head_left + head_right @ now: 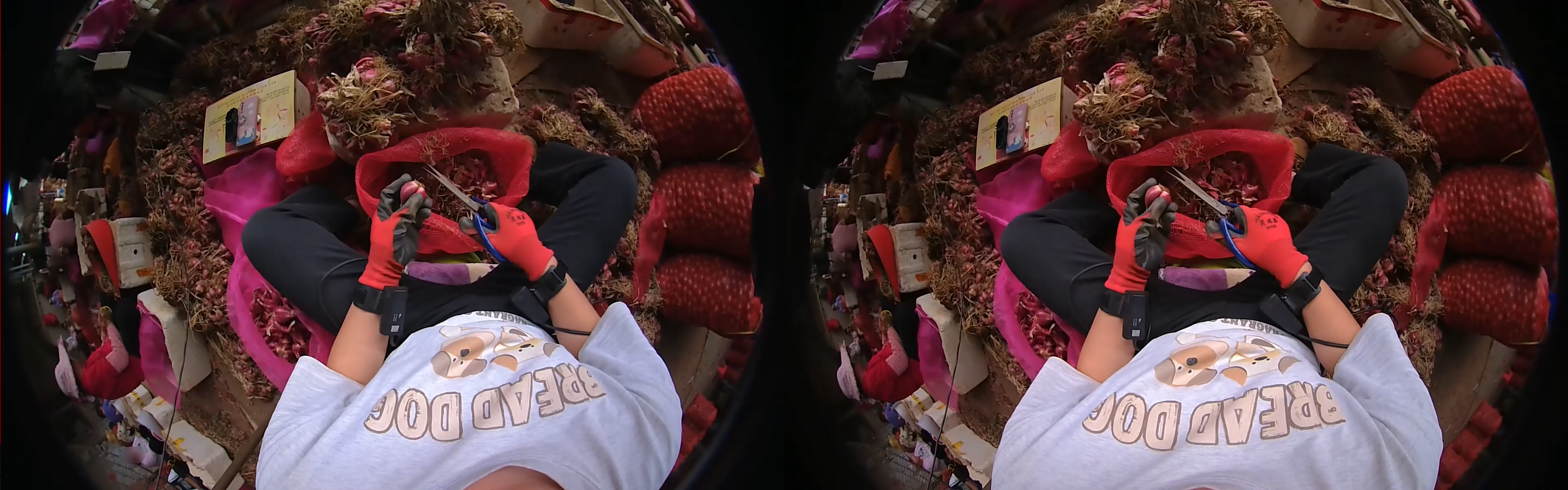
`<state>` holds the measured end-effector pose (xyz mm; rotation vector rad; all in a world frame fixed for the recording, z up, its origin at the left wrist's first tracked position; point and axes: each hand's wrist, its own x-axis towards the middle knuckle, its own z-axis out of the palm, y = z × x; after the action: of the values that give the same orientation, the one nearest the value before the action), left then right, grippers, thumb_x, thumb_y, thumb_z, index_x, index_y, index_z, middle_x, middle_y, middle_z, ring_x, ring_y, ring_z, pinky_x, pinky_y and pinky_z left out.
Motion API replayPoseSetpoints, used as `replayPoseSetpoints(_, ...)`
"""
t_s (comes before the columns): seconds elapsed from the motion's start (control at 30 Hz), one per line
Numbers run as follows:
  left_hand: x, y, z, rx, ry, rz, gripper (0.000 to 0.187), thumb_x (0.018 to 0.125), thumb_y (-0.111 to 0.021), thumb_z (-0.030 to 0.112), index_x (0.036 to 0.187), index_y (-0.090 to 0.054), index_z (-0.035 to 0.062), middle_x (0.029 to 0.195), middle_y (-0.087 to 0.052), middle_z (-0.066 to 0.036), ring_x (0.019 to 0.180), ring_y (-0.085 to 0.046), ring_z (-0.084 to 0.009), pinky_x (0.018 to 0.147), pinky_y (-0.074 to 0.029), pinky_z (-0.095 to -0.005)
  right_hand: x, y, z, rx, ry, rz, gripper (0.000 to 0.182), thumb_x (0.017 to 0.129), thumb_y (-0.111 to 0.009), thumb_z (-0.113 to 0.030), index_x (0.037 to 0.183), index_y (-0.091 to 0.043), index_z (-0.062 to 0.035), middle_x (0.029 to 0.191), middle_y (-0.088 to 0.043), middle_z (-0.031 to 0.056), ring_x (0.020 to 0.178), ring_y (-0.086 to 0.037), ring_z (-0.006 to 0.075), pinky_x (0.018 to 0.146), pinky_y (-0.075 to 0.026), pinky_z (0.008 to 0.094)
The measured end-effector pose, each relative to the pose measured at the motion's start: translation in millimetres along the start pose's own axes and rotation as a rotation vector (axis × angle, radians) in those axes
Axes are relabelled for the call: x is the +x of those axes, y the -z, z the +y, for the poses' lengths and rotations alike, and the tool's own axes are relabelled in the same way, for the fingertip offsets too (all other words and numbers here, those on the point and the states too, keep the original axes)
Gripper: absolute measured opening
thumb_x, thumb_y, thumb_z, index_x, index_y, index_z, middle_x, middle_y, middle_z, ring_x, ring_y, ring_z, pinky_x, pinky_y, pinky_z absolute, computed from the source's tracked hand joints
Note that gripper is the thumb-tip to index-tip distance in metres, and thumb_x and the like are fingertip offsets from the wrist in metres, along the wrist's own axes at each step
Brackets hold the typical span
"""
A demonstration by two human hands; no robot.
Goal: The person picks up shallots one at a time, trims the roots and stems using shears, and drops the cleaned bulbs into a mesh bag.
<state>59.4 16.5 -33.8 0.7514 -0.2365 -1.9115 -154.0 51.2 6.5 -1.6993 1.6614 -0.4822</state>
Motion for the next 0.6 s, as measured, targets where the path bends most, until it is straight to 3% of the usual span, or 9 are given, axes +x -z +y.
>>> replayPoseSetpoints(0.07,4,10,-5,0.09,-0.082,0.007,0.032,0.093,-0.057,0.006,0.123,-0.051,0.0162,0.106,-0.058,0.001,0.091,-0.059,-0.0118,0.076,-0.051,-0.0223,-2,0,3,-0.021,0.03,0.0,0.043,0.08,-0.064,-0.052,0.086,-0.066,-0.0089,0.077,-0.065,0.0132,0.073,-0.064,0.0307,0.063,-0.048,0.04)
replayPoseSetpoints(0.27,3,5,-3,0.031,-0.009,0.006,0.034,0.092,-0.056,0.003,0.124,-0.05,0.0156,0.105,-0.057,0.002,0.091,-0.059,-0.0111,0.077,-0.05,-0.0222,-2,6,-11,-0.144,0.007,-0.044,0.047,0.079,-0.064,-0.056,0.088,-0.066,-0.0106,0.075,-0.064,0.0103,0.071,-0.063,0.0295,0.06,-0.047,0.0383)
replayPoseSetpoints(0.6,4,7,-5,0.109,-0.098,0.024,0.036,0.092,-0.058,0.004,0.125,-0.048,0.0122,0.103,-0.056,-0.002,0.088,-0.059,-0.0116,0.077,-0.05,-0.0221,-2,5,-8,-0.193,0.037,0.001,0.046,0.079,-0.063,-0.058,0.089,-0.067,-0.0135,0.075,-0.065,0.01,0.069,-0.063,0.0293,0.059,-0.047,0.0386)
